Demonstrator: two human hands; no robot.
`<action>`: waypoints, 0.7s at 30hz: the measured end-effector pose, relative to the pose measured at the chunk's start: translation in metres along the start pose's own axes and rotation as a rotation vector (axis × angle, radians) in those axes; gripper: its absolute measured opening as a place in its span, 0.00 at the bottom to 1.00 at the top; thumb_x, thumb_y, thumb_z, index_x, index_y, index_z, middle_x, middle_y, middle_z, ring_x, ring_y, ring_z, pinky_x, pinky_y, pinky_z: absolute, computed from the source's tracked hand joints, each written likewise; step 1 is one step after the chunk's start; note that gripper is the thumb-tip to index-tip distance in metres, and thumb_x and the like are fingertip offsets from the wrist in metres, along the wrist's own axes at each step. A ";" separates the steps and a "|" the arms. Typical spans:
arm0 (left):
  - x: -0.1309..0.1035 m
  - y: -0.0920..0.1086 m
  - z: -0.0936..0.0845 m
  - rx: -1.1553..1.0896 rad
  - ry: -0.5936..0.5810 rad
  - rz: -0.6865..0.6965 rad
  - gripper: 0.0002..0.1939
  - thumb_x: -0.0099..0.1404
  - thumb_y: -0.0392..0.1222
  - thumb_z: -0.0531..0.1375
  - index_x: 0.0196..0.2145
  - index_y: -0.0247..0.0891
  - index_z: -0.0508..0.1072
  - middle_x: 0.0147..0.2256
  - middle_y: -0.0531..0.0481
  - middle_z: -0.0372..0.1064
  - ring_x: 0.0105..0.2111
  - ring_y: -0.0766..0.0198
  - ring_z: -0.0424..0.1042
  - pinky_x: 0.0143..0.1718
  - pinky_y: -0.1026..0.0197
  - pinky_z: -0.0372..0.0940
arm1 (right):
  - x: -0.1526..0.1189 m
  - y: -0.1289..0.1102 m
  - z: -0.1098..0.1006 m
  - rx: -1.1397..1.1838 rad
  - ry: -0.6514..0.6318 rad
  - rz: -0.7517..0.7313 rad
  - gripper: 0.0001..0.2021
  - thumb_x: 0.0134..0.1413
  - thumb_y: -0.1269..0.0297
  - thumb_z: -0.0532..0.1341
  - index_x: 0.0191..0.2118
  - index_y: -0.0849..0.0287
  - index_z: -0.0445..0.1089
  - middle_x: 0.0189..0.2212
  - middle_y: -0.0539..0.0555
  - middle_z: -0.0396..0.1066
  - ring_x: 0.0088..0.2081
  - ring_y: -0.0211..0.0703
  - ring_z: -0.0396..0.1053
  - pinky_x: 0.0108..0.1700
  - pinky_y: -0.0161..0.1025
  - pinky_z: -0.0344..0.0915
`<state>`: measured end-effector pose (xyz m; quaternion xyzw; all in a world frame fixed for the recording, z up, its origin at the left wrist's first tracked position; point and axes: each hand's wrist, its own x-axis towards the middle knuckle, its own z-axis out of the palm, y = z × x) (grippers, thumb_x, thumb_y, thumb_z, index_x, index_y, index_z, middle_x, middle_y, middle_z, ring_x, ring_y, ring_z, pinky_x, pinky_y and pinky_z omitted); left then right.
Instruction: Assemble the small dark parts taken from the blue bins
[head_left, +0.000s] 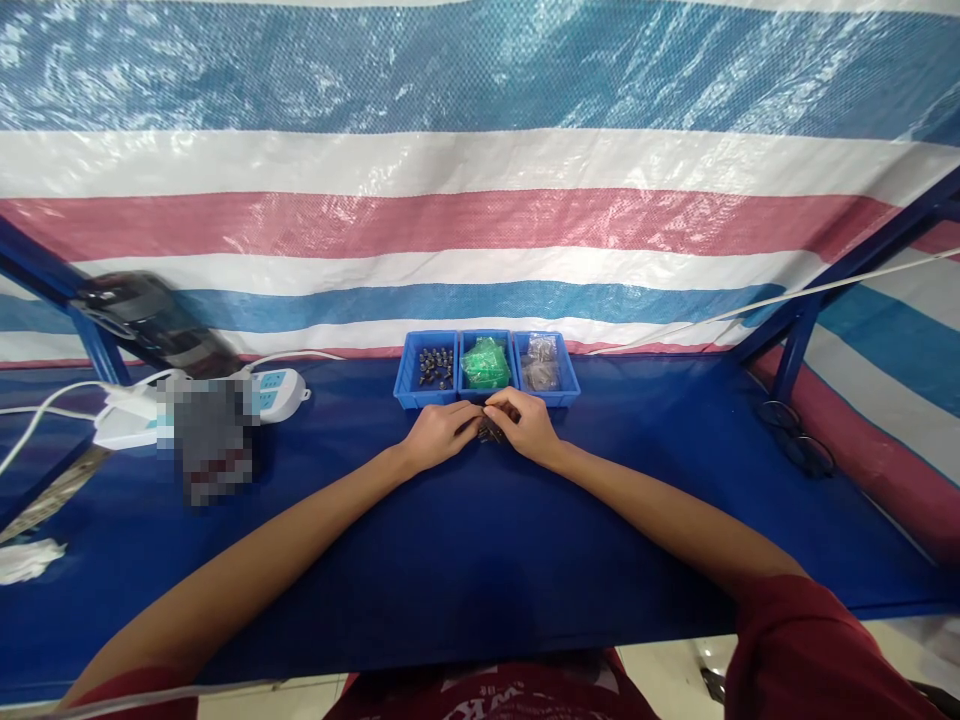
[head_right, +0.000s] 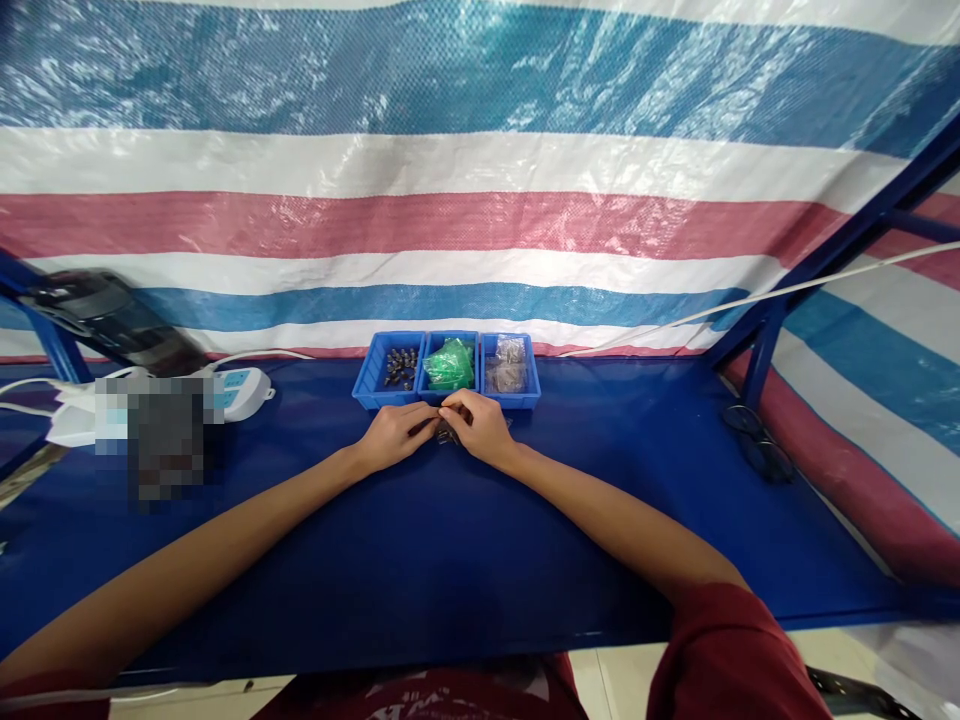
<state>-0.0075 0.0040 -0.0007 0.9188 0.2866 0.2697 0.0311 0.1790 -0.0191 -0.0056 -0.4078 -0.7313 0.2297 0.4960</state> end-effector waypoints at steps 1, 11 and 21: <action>0.000 0.000 0.000 0.002 0.002 -0.001 0.11 0.69 0.40 0.49 0.39 0.36 0.70 0.29 0.50 0.70 0.26 0.69 0.68 0.26 0.68 0.59 | 0.000 0.000 0.000 0.000 0.003 -0.003 0.09 0.58 0.59 0.56 0.35 0.59 0.69 0.27 0.52 0.70 0.26 0.38 0.67 0.30 0.35 0.64; -0.001 -0.001 0.001 -0.015 -0.015 -0.010 0.13 0.69 0.41 0.48 0.39 0.37 0.71 0.30 0.50 0.70 0.27 0.69 0.69 0.27 0.67 0.59 | 0.001 0.000 0.000 -0.010 -0.009 -0.001 0.09 0.58 0.58 0.56 0.35 0.58 0.68 0.27 0.52 0.70 0.26 0.39 0.67 0.30 0.36 0.64; 0.000 -0.001 0.000 -0.013 -0.054 -0.006 0.12 0.68 0.39 0.49 0.35 0.36 0.70 0.30 0.50 0.70 0.27 0.68 0.69 0.27 0.67 0.58 | 0.003 0.002 -0.001 -0.025 -0.086 0.005 0.10 0.59 0.58 0.54 0.34 0.58 0.67 0.23 0.50 0.67 0.25 0.38 0.65 0.30 0.35 0.62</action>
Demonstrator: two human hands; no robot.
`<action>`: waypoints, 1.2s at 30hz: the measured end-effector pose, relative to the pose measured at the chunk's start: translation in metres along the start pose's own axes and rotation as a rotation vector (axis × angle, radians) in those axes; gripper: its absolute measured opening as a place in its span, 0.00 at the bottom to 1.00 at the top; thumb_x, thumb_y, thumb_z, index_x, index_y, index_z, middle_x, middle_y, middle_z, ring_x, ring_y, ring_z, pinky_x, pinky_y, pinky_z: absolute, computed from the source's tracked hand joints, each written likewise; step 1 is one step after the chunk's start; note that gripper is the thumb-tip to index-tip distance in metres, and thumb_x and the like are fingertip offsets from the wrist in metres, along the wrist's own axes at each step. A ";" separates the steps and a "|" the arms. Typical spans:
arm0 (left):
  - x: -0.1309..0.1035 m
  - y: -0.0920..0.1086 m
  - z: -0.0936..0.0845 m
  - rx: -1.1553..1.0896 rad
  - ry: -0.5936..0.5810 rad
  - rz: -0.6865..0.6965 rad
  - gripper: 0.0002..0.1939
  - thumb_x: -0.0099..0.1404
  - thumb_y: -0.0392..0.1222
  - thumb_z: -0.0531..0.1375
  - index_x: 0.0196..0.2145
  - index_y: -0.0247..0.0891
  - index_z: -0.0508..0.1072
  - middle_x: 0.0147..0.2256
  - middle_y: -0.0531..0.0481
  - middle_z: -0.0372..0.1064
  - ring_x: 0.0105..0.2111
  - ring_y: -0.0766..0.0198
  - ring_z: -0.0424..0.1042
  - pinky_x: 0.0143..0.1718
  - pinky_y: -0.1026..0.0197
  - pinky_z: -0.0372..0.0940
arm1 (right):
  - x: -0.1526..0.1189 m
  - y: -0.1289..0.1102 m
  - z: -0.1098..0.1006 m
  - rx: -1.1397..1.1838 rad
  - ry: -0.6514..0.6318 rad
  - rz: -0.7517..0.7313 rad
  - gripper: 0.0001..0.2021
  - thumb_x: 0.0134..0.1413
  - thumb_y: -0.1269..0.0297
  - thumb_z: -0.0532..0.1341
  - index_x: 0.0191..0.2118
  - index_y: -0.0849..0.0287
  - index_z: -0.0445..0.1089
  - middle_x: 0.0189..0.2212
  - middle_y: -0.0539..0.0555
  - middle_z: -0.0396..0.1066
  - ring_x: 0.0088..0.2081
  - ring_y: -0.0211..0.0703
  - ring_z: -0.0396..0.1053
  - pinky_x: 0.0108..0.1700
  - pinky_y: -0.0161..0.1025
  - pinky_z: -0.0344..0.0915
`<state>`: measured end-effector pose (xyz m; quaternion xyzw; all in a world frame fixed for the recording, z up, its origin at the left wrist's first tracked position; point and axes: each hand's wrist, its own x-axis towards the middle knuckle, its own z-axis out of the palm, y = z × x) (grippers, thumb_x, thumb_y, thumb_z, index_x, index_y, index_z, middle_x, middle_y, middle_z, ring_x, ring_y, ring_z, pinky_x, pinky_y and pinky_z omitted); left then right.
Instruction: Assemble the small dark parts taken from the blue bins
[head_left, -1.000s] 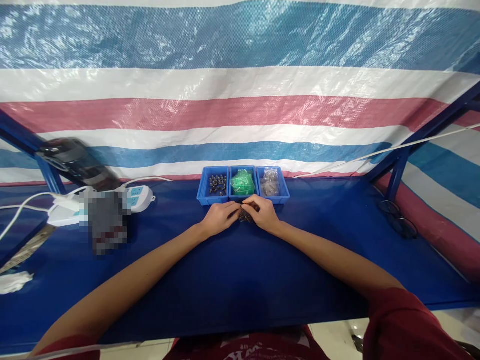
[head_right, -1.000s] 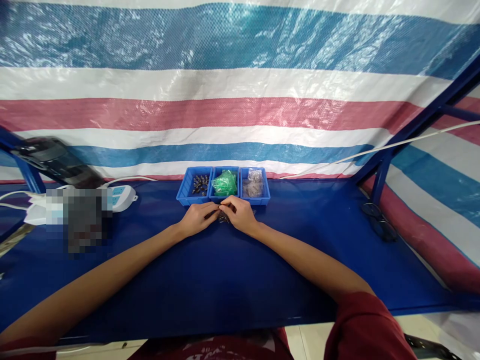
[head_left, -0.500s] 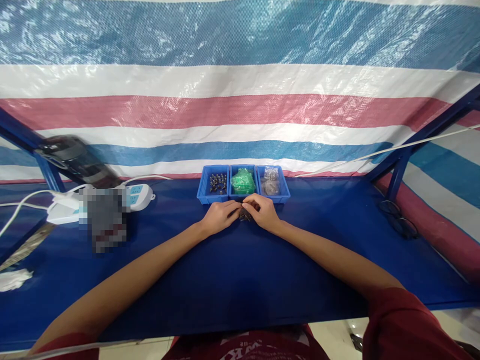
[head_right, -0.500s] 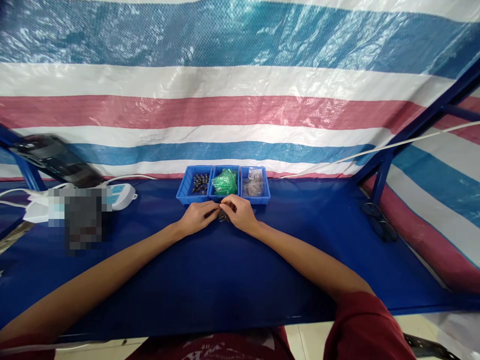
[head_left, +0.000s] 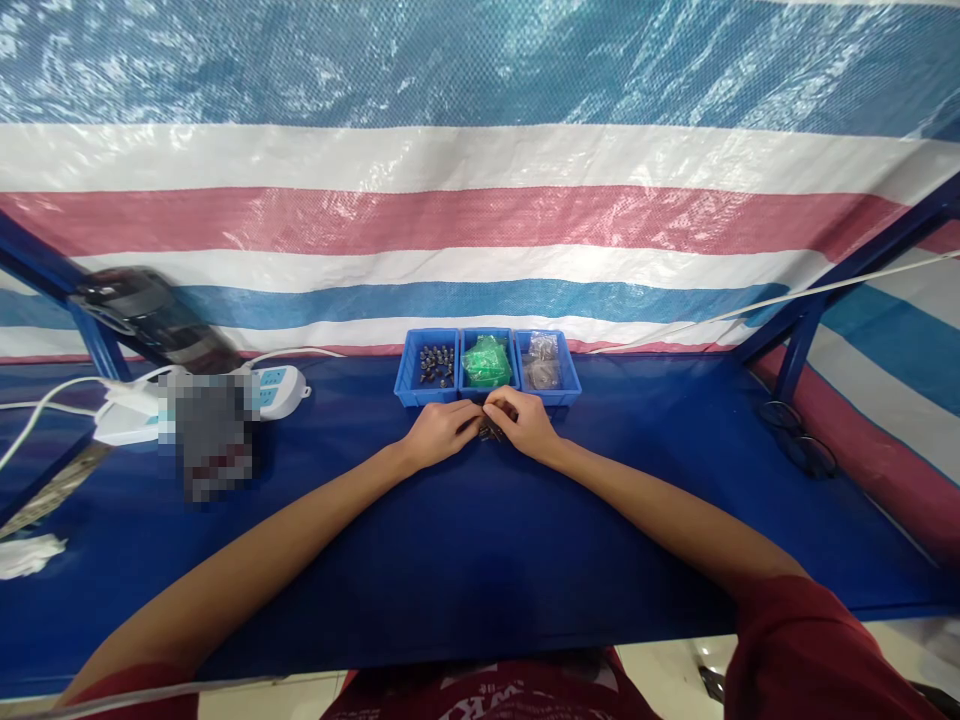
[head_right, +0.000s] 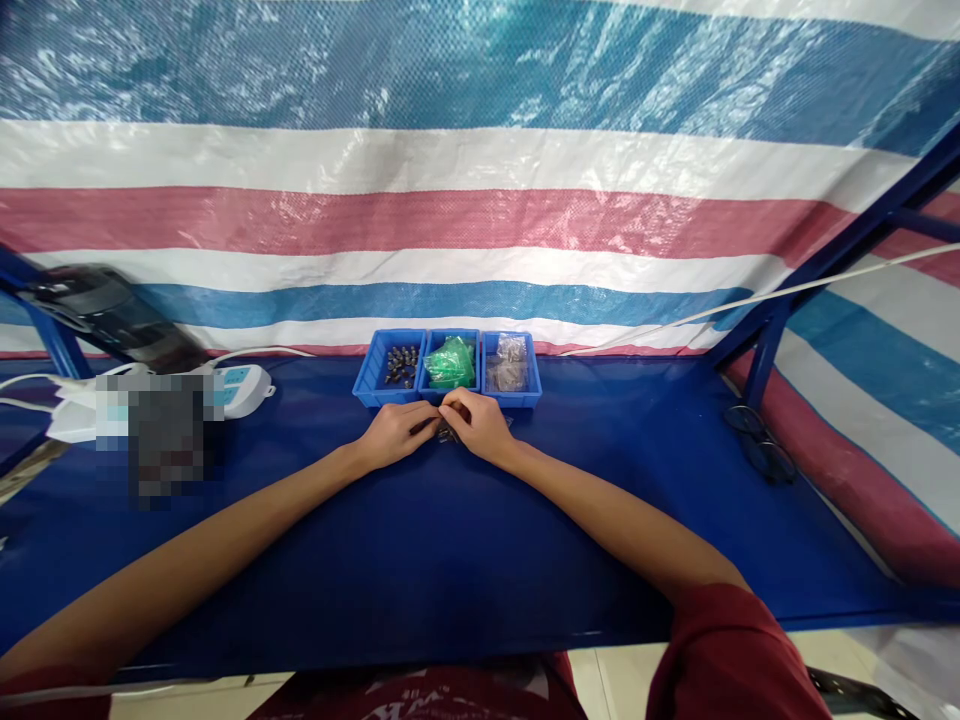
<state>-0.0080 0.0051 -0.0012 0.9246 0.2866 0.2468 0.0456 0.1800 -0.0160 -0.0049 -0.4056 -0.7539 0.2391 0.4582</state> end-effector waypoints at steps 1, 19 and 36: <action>0.000 0.000 0.000 -0.001 -0.007 0.001 0.11 0.68 0.39 0.49 0.35 0.36 0.70 0.30 0.50 0.70 0.27 0.68 0.69 0.27 0.67 0.58 | 0.000 0.000 0.000 -0.005 -0.002 -0.001 0.10 0.59 0.59 0.54 0.34 0.58 0.67 0.23 0.50 0.67 0.25 0.38 0.65 0.30 0.35 0.62; 0.001 -0.001 0.001 -0.003 -0.036 0.014 0.11 0.68 0.39 0.49 0.35 0.36 0.70 0.31 0.50 0.69 0.28 0.69 0.68 0.28 0.67 0.58 | 0.000 0.000 -0.001 -0.013 -0.011 -0.003 0.09 0.59 0.60 0.54 0.34 0.59 0.68 0.24 0.50 0.67 0.26 0.37 0.65 0.30 0.33 0.61; 0.001 -0.002 0.001 0.037 -0.062 0.026 0.11 0.68 0.40 0.49 0.36 0.36 0.70 0.31 0.50 0.68 0.30 0.68 0.69 0.29 0.67 0.58 | 0.000 0.000 -0.001 -0.037 -0.009 -0.012 0.07 0.58 0.64 0.55 0.33 0.59 0.67 0.24 0.50 0.66 0.26 0.37 0.64 0.30 0.33 0.60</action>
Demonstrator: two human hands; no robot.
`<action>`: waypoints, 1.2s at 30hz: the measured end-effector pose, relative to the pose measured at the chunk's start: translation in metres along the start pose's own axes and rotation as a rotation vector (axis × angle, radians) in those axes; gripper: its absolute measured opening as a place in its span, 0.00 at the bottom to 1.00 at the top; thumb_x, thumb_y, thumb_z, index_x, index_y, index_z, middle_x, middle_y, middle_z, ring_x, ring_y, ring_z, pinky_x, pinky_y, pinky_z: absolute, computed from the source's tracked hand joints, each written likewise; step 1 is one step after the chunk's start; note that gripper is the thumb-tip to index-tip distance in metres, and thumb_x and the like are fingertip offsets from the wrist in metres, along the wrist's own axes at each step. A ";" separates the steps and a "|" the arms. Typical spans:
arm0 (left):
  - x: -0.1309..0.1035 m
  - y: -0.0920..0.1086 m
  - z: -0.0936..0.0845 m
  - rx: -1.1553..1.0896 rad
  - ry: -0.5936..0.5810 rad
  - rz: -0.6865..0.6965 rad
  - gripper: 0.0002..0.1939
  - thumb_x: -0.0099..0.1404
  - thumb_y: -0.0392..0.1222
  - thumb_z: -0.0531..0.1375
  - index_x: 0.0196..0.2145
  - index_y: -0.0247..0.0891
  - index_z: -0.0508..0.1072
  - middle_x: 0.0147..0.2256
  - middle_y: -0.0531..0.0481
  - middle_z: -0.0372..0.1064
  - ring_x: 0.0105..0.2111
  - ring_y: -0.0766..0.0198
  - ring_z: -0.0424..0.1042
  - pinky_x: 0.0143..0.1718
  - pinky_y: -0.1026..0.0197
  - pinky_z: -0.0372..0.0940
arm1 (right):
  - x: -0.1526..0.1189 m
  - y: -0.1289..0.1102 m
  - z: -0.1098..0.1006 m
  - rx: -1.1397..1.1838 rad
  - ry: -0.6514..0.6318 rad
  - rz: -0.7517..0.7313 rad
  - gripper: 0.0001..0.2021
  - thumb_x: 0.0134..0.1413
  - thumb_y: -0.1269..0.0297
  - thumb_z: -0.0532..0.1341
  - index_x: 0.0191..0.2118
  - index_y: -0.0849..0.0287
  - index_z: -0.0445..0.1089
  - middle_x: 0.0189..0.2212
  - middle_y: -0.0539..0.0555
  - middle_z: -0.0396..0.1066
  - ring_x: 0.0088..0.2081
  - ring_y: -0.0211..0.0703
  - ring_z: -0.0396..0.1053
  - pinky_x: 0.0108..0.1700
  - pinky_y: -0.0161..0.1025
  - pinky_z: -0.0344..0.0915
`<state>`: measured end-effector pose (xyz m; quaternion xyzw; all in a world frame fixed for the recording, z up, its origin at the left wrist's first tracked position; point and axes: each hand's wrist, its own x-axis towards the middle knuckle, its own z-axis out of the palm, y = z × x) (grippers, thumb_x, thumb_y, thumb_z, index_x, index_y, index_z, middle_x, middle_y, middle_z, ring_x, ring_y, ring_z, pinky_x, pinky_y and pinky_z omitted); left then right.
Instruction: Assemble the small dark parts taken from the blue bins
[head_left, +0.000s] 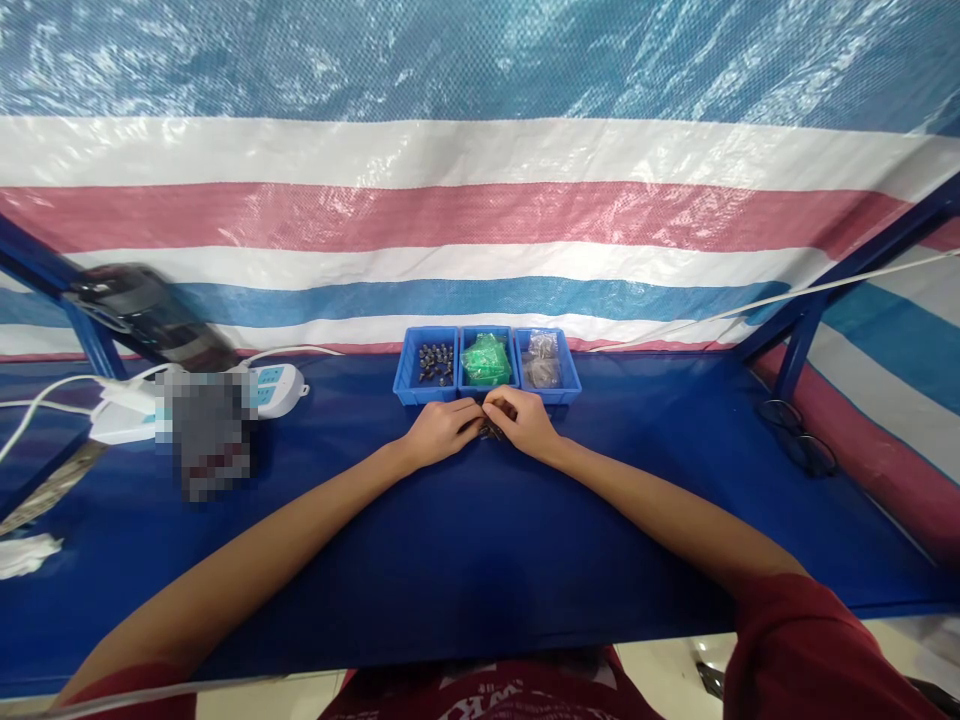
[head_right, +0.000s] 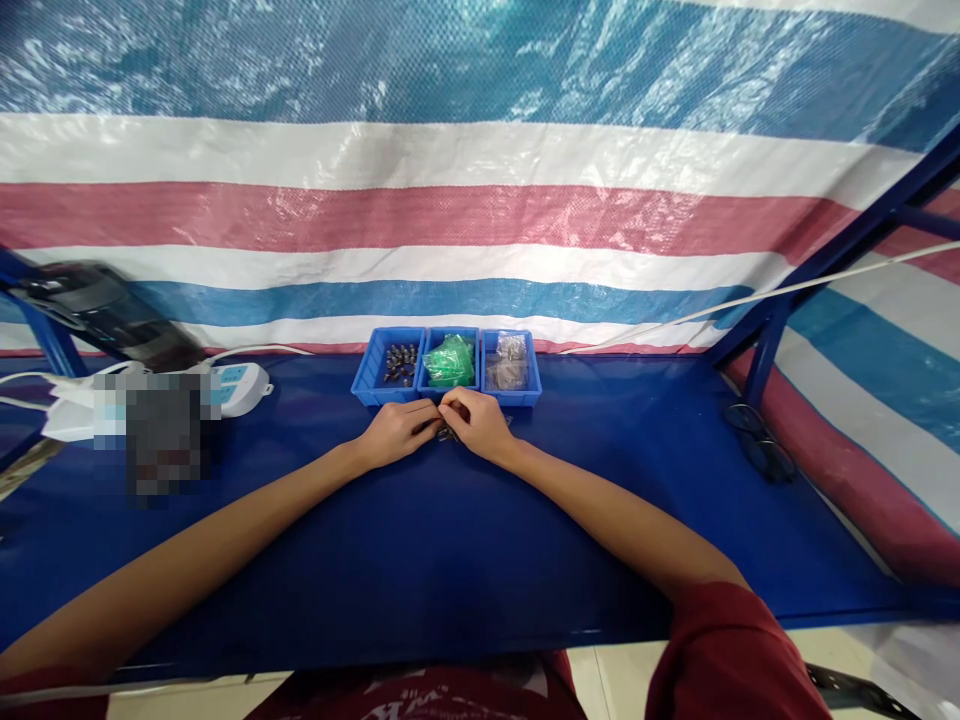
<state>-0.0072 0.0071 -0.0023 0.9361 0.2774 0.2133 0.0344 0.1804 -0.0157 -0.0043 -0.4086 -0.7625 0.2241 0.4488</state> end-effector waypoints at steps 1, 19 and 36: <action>0.000 0.000 0.000 0.004 -0.002 0.000 0.11 0.69 0.40 0.49 0.36 0.36 0.70 0.31 0.50 0.68 0.30 0.68 0.69 0.29 0.67 0.59 | 0.000 0.000 0.000 -0.001 -0.001 0.002 0.07 0.58 0.64 0.55 0.33 0.59 0.67 0.23 0.50 0.66 0.26 0.37 0.64 0.30 0.33 0.60; 0.000 0.000 0.000 0.006 -0.009 -0.004 0.12 0.69 0.40 0.49 0.36 0.36 0.71 0.33 0.50 0.69 0.31 0.67 0.69 0.29 0.67 0.59 | 0.002 0.001 0.000 -0.021 -0.027 0.004 0.09 0.58 0.63 0.54 0.32 0.60 0.68 0.24 0.50 0.67 0.26 0.37 0.64 0.31 0.34 0.60; -0.001 0.002 -0.001 -0.024 0.046 0.001 0.12 0.69 0.40 0.49 0.36 0.36 0.71 0.30 0.50 0.69 0.29 0.69 0.69 0.28 0.68 0.59 | -0.001 -0.004 0.000 0.003 0.015 0.027 0.08 0.57 0.62 0.55 0.33 0.59 0.68 0.23 0.50 0.66 0.24 0.37 0.64 0.29 0.34 0.61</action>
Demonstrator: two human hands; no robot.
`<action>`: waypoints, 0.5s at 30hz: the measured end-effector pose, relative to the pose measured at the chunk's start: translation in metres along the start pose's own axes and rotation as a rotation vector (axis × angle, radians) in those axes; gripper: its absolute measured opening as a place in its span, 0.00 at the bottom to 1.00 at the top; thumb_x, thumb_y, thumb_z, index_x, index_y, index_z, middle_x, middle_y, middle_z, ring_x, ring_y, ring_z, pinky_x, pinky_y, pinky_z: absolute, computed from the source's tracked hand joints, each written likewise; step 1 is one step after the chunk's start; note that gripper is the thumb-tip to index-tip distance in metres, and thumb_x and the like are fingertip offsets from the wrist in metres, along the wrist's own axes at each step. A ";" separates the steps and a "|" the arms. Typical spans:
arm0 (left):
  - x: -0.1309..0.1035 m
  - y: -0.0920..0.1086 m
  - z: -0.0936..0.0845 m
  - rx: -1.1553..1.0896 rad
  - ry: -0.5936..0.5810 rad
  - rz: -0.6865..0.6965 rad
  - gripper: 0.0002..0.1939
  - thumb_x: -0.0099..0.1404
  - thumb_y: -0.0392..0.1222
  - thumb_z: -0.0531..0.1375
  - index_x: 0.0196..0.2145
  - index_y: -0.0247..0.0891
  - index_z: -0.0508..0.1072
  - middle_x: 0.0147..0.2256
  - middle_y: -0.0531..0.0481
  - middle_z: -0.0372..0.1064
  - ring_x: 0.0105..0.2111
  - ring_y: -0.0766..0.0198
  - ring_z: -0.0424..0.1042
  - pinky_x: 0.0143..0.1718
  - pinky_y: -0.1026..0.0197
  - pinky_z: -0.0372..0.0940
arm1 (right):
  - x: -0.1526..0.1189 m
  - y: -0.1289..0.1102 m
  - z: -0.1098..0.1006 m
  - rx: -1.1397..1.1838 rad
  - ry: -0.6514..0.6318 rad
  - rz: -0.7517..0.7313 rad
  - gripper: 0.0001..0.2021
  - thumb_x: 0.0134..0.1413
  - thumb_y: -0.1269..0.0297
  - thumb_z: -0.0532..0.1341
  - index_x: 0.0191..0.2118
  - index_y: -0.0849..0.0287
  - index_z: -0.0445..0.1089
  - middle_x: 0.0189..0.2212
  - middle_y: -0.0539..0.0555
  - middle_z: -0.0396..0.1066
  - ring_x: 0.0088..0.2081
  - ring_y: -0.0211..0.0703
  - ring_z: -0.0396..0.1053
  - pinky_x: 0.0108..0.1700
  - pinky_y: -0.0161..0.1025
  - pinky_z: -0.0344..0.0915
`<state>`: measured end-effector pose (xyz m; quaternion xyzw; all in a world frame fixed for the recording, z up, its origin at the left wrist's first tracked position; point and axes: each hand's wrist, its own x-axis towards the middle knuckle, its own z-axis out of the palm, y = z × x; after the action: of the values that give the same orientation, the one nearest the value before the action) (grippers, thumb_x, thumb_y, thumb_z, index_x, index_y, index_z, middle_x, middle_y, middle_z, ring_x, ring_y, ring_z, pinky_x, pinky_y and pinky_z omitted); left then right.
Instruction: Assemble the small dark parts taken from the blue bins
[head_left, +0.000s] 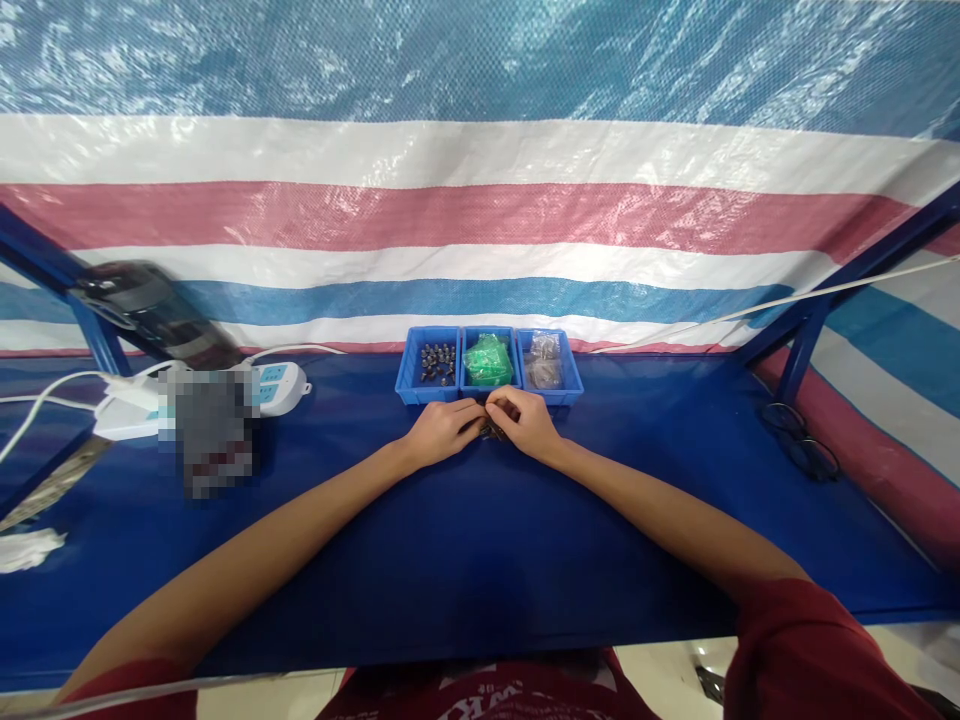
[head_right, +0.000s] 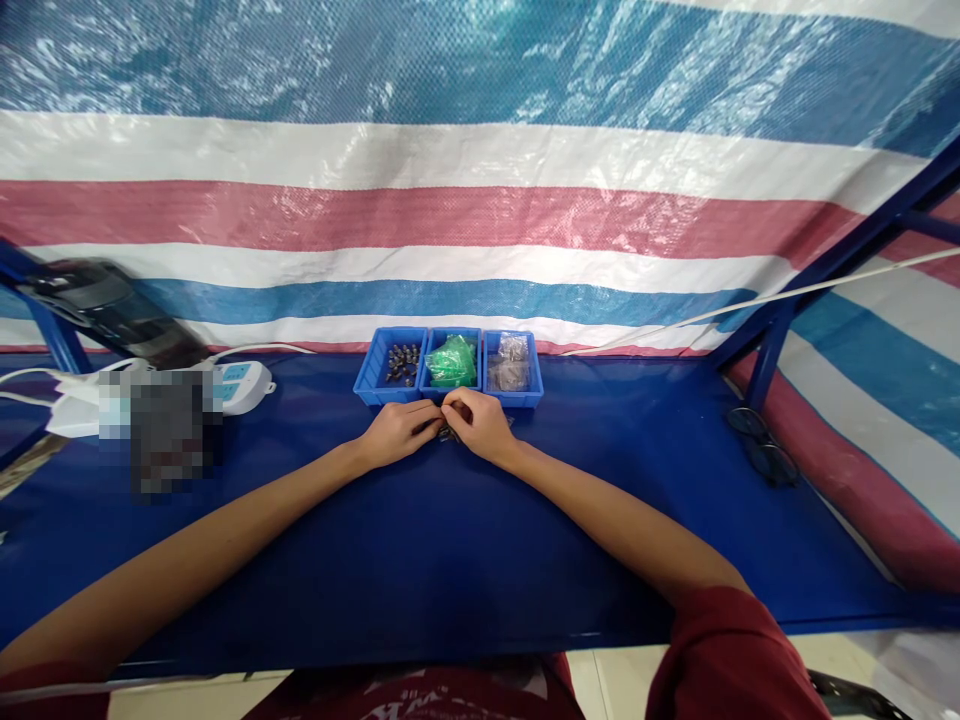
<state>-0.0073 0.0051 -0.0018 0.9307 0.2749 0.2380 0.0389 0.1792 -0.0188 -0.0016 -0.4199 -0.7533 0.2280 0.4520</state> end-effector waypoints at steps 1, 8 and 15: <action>0.000 0.000 0.000 -0.002 0.007 -0.002 0.12 0.69 0.39 0.49 0.37 0.36 0.71 0.30 0.50 0.69 0.29 0.69 0.69 0.28 0.68 0.59 | 0.000 0.000 0.000 0.001 0.001 0.000 0.08 0.58 0.62 0.55 0.33 0.59 0.68 0.23 0.50 0.66 0.24 0.37 0.63 0.29 0.34 0.61; -0.001 0.000 0.000 -0.009 0.035 -0.016 0.12 0.69 0.39 0.49 0.38 0.36 0.71 0.31 0.50 0.70 0.29 0.69 0.69 0.28 0.68 0.59 | 0.000 0.000 0.000 0.010 0.011 -0.011 0.08 0.58 0.63 0.55 0.33 0.60 0.67 0.24 0.51 0.67 0.25 0.37 0.63 0.29 0.33 0.60; -0.002 0.000 0.001 -0.011 0.073 -0.021 0.11 0.68 0.40 0.50 0.39 0.36 0.71 0.31 0.50 0.70 0.28 0.69 0.69 0.27 0.68 0.59 | 0.000 -0.001 -0.001 0.014 0.005 -0.012 0.08 0.58 0.63 0.54 0.33 0.59 0.67 0.24 0.51 0.67 0.24 0.37 0.63 0.29 0.34 0.61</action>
<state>-0.0085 0.0045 -0.0032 0.9183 0.2845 0.2730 0.0367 0.1798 -0.0193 -0.0009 -0.4130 -0.7530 0.2294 0.4579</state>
